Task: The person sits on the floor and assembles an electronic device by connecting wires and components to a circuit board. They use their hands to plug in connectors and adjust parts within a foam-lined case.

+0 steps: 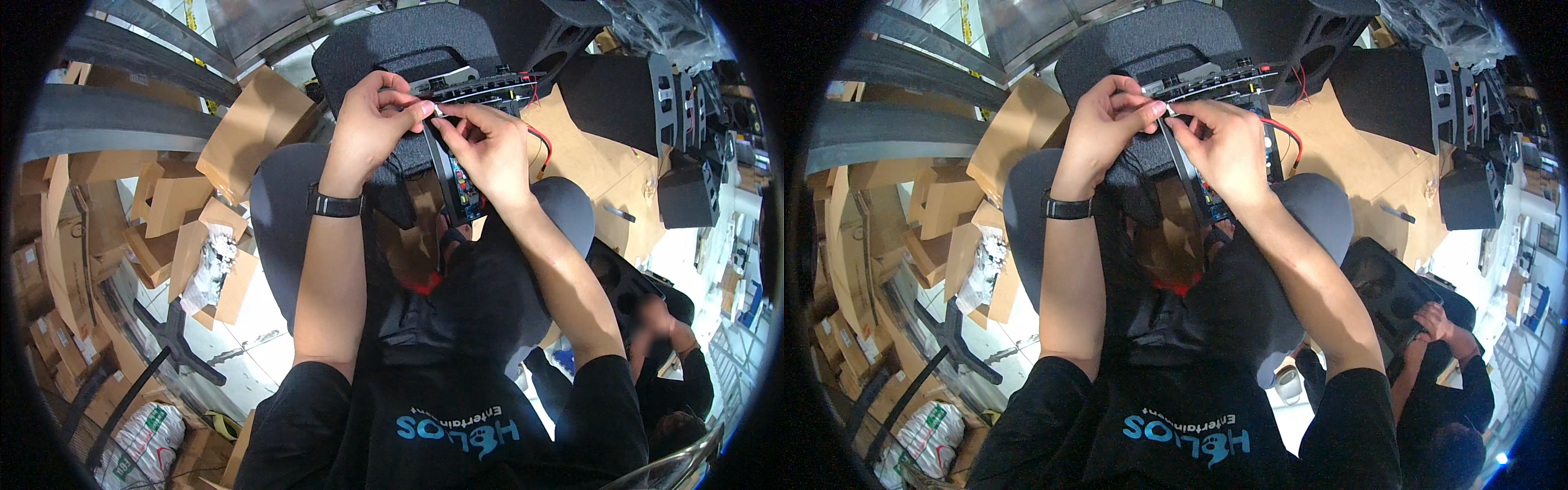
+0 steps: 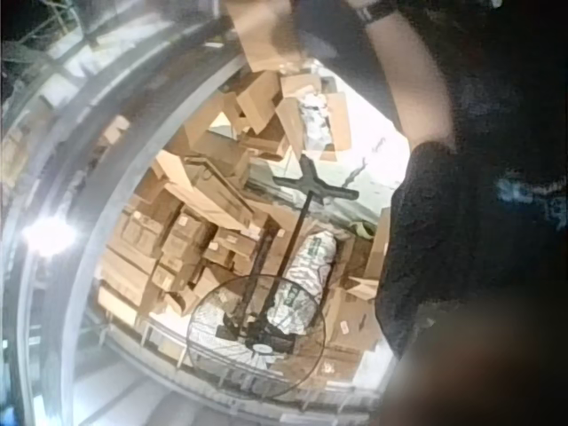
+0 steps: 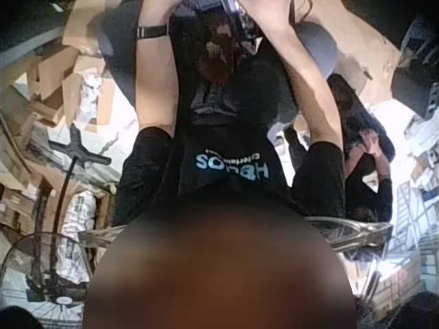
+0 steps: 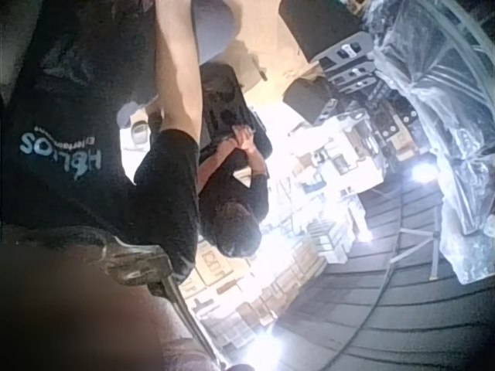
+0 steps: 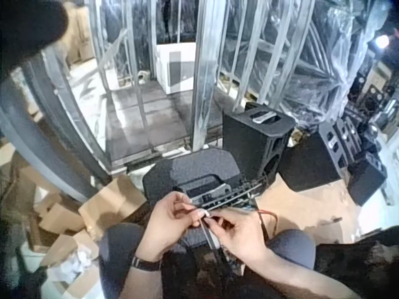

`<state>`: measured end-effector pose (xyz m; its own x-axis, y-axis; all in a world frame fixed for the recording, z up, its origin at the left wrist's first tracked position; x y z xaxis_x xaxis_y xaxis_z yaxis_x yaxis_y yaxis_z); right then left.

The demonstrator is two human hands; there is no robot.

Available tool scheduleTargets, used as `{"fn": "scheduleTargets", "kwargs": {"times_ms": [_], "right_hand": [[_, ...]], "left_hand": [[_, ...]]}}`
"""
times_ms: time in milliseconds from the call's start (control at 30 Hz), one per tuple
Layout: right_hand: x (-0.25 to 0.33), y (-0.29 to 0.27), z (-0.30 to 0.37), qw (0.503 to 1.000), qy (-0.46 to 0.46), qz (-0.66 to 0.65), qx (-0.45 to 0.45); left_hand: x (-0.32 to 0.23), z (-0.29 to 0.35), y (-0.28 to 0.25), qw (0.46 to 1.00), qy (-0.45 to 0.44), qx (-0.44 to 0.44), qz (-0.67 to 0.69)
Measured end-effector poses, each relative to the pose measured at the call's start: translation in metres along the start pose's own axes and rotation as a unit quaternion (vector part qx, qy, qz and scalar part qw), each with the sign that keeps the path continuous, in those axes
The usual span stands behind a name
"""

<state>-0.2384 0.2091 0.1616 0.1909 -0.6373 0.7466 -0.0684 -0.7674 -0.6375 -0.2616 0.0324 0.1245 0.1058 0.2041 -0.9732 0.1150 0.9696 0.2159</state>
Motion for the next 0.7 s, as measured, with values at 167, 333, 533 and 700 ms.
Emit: {"fn": "scheduleTargets", "kwargs": {"times_ms": [167,333,533,700], "right_hand": [[0.000,0.000,0.000,1.000,0.009,-0.006,0.021],[0.002,0.002,0.000,1.000,-0.001,0.021,0.021],[0.002,0.003,0.004,0.999,0.007,0.039,0.020],[0.003,0.004,0.004,0.999,-0.021,0.031,0.006]], "left_hand": [[-0.002,-0.002,-0.002,1.000,0.005,0.005,-0.024],[-0.003,-0.001,-0.001,1.000,-0.004,-0.005,-0.018],[0.004,0.012,0.008,0.997,0.003,-0.071,-0.001],[0.012,0.018,0.014,0.993,0.005,-0.093,0.071]]}}
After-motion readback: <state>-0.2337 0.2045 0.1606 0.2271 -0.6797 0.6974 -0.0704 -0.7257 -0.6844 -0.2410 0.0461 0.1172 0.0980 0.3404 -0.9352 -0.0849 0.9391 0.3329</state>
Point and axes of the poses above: each hand's wrist, its own z-axis away from the middle knuckle, its own y-axis out of the palm, x = y × z, the point moved 3 cm from there along -z, towards the middle knuckle, and after that the axes turned 7 degrees about y, right-handed, at the moved point
